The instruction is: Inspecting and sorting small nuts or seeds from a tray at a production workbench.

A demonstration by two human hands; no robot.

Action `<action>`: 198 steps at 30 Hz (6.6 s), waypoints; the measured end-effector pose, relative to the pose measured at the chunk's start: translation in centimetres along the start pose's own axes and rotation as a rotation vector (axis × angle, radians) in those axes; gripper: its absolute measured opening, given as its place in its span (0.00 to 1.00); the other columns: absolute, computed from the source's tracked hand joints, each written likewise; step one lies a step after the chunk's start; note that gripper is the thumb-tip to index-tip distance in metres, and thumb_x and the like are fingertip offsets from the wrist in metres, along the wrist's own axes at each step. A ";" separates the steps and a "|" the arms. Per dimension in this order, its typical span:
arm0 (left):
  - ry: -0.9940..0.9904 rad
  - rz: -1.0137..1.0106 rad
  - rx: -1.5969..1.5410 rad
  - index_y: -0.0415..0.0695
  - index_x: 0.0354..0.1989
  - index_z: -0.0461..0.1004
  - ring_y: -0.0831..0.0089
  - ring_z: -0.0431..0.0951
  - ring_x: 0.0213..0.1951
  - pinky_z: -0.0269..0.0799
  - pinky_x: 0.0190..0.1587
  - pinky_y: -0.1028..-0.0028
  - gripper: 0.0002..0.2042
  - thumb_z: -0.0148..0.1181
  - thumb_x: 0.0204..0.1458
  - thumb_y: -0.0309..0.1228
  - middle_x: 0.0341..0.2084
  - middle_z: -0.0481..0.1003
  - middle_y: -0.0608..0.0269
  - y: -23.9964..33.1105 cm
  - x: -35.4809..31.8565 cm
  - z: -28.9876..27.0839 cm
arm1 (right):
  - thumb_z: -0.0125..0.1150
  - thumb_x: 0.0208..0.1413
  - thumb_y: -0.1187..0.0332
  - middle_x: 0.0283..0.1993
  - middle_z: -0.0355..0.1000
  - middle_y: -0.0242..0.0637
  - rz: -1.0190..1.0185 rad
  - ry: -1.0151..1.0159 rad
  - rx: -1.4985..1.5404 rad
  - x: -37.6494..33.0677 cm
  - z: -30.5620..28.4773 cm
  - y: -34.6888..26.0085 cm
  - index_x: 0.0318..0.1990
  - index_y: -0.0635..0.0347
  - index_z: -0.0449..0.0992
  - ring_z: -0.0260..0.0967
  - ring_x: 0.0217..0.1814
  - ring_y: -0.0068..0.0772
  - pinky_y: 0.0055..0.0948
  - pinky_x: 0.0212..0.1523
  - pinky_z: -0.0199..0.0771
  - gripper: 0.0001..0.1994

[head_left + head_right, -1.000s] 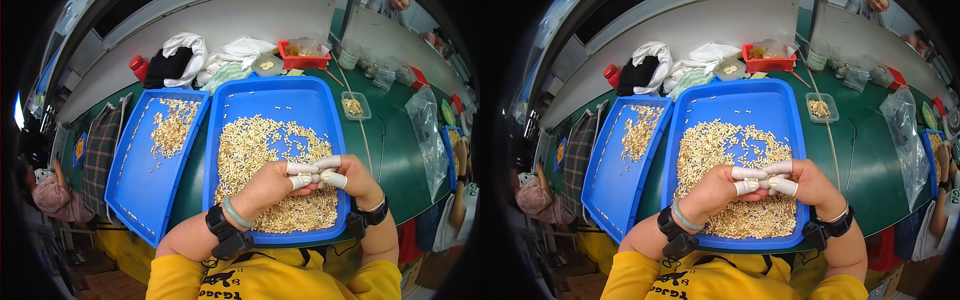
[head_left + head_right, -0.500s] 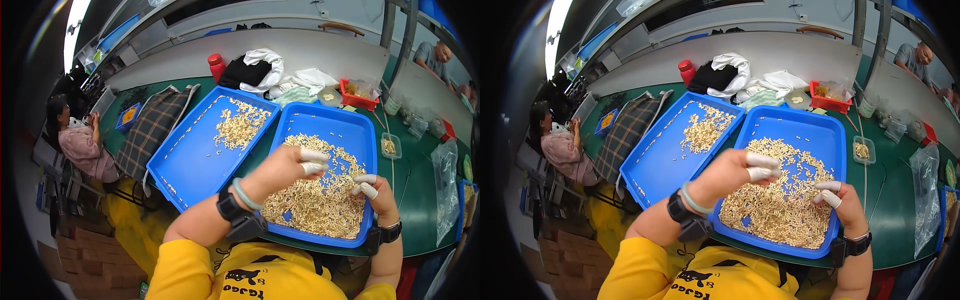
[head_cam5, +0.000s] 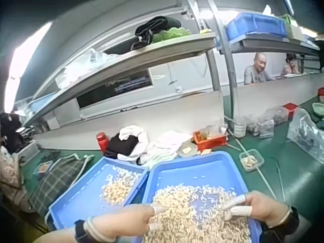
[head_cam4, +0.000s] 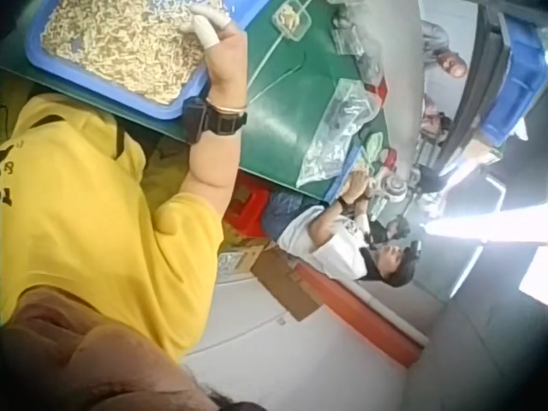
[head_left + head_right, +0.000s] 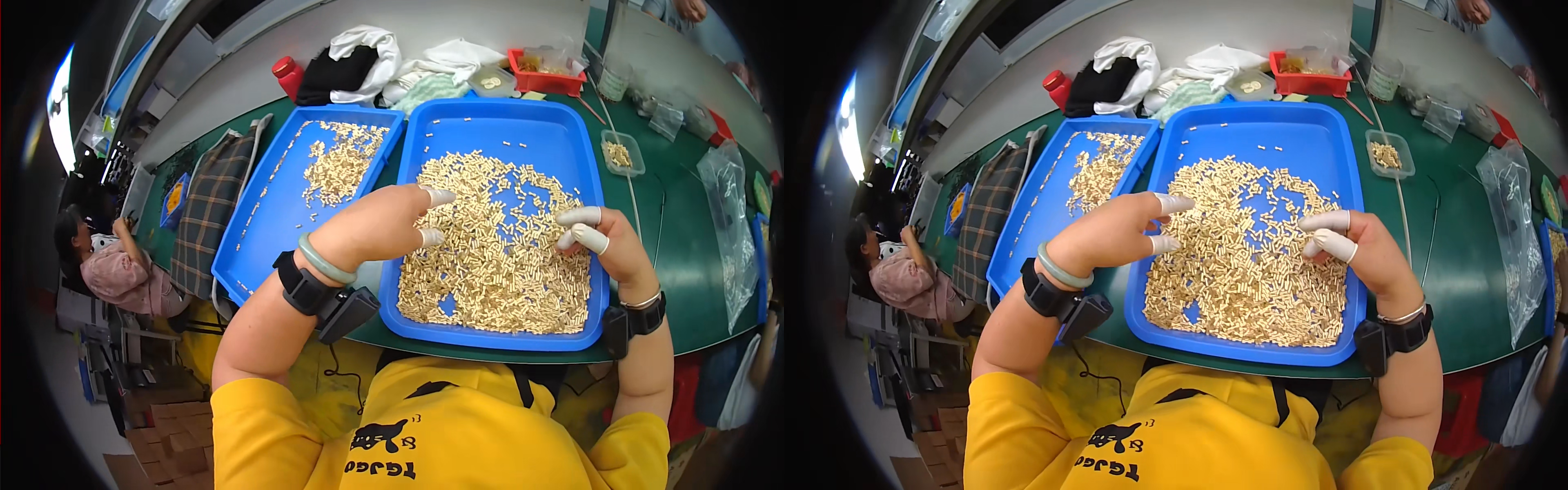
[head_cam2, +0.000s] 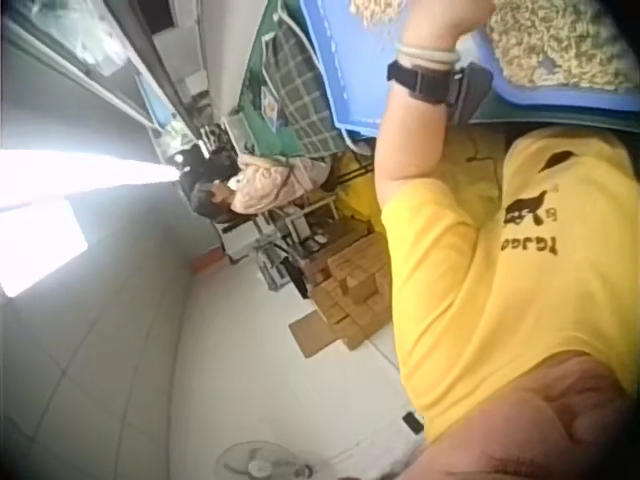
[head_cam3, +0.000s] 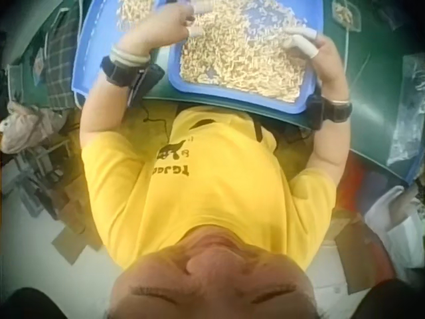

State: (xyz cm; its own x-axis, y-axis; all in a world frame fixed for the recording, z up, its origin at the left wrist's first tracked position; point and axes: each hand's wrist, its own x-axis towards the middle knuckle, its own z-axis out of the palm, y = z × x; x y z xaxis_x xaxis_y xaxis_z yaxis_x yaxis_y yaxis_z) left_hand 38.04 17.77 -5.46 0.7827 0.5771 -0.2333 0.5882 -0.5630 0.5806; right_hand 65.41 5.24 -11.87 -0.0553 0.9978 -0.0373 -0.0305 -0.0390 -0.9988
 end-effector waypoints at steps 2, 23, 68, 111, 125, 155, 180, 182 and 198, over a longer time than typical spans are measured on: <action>-0.055 -0.006 0.248 0.41 0.50 0.62 0.61 0.69 0.42 0.64 0.45 0.68 0.25 0.58 0.40 0.29 0.40 0.68 0.52 0.2 0.6 0.9 | 0.51 0.49 0.72 0.28 0.71 0.37 0.016 0.002 0.010 0.0 0.1 0.1 0.39 0.65 0.71 0.69 0.31 0.26 0.22 0.34 0.69 0.10; 0.029 0.243 0.750 0.36 0.40 0.66 0.58 0.70 0.31 0.66 0.32 0.64 0.17 0.51 0.37 0.23 0.26 0.68 0.52 -0.6 4.4 4.1 | 0.51 0.50 0.73 0.31 0.71 0.34 0.065 -0.064 0.065 -0.3 -0.7 -0.4 0.42 0.64 0.70 0.67 0.33 0.20 0.19 0.37 0.67 0.11; 0.442 0.614 0.412 0.39 0.19 0.70 0.58 0.69 0.33 0.63 0.34 0.62 0.05 0.53 0.37 0.28 0.22 0.68 0.55 0.3 3.3 9.9 | 0.51 0.47 0.72 0.24 0.71 0.41 -0.050 0.069 -0.030 -0.7 0.5 0.8 0.35 0.67 0.69 0.70 0.25 0.30 0.23 0.27 0.71 0.09; 0.197 0.505 0.406 0.37 0.18 0.72 0.57 0.70 0.25 0.67 0.28 0.64 0.05 0.52 0.35 0.26 0.18 0.68 0.52 1.6 3.0 9.6 | 0.53 0.47 0.72 0.25 0.71 0.39 -0.040 0.048 -0.092 -0.9 0.6 0.6 0.36 0.67 0.70 0.70 0.27 0.29 0.22 0.29 0.70 0.09; 0.256 0.338 -0.674 0.40 0.35 0.72 0.69 0.72 0.27 0.66 0.32 0.75 0.08 0.52 0.46 0.25 0.23 0.72 0.56 6.4 5.7 8.4 | 0.58 0.43 0.76 0.24 0.70 0.29 -0.077 0.085 -0.250 -0.6 1.7 -0.1 0.30 0.66 0.74 0.64 0.28 0.15 0.16 0.28 0.64 0.05; -0.087 -0.146 -1.256 0.35 0.36 0.71 0.77 0.71 0.26 0.70 0.32 0.80 0.08 0.49 0.50 0.24 0.26 0.73 0.62 5.2 6.6 10.5 | 0.62 0.39 0.75 0.27 0.72 0.37 -0.360 0.160 -0.539 -0.4 0.3 0.3 0.30 0.59 0.76 0.69 0.28 0.30 0.22 0.28 0.67 0.07; -0.232 -0.104 -0.995 0.36 0.35 0.72 0.80 0.72 0.28 0.68 0.34 0.83 0.07 0.51 0.49 0.23 0.26 0.73 0.65 4.9 6.7 10.7 | 0.60 0.38 0.76 0.20 0.67 0.36 -0.415 -0.028 -0.746 -0.6 -0.2 -0.4 0.37 0.51 0.75 0.64 0.20 0.33 0.25 0.22 0.63 0.14; -0.230 -0.113 -1.034 0.36 0.35 0.72 0.80 0.72 0.28 0.69 0.34 0.82 0.07 0.51 0.48 0.22 0.27 0.73 0.64 4.7 6.8 10.9 | 0.60 0.38 0.76 0.19 0.67 0.36 -0.415 -0.022 -0.733 -0.5 -0.1 -0.4 0.37 0.52 0.75 0.63 0.19 0.33 0.25 0.21 0.62 0.14; -0.280 -0.144 -1.107 0.35 0.37 0.71 0.76 0.73 0.29 0.71 0.35 0.80 0.08 0.51 0.48 0.22 0.29 0.73 0.61 4.8 6.9 10.5 | 0.56 0.40 0.75 0.20 0.68 0.37 -0.332 -0.043 -0.600 -0.8 0.2 -0.7 0.34 0.54 0.75 0.65 0.19 0.29 0.23 0.22 0.63 0.10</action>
State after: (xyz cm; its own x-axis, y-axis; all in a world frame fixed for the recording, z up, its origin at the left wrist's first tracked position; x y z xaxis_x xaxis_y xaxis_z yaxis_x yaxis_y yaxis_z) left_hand 48.37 12.82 -12.49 0.8224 0.3637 -0.4375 0.2830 0.4056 0.8691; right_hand 65.23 4.49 -11.09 -0.1786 0.9481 0.2629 0.5047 0.3177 -0.8028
